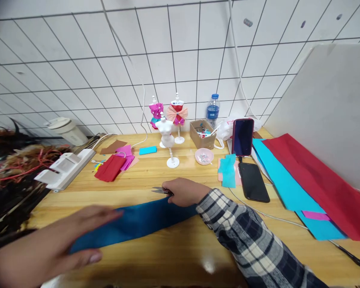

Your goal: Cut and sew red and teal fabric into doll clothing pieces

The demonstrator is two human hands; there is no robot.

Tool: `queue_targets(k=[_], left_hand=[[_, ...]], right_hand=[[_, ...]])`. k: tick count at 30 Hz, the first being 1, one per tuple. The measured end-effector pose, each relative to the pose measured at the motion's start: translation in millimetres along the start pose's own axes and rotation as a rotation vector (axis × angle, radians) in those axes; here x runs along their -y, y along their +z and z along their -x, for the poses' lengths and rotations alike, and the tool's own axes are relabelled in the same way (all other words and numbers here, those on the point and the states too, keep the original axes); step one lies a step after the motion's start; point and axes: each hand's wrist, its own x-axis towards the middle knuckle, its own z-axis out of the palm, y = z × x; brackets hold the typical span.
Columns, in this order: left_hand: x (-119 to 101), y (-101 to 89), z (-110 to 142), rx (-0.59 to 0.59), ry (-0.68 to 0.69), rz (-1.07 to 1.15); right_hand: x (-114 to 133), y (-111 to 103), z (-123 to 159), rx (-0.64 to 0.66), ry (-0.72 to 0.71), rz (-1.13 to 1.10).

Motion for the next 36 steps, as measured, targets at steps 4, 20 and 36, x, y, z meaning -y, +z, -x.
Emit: queue_targets(k=[4,20,36], left_hand=[[-23,-2.2,-94,0.266,0.159,0.002],[42,78.2,-146,0.496,-0.146,0.883],[46,81.9,-148,0.404,-0.109,0.965]], right_hand=[[23,-9,7,-0.061,-0.105,0.152],[-13,69,21,-0.330,0.204,-0.670],[-12,91,18,-0.167,0.329,-0.722]])
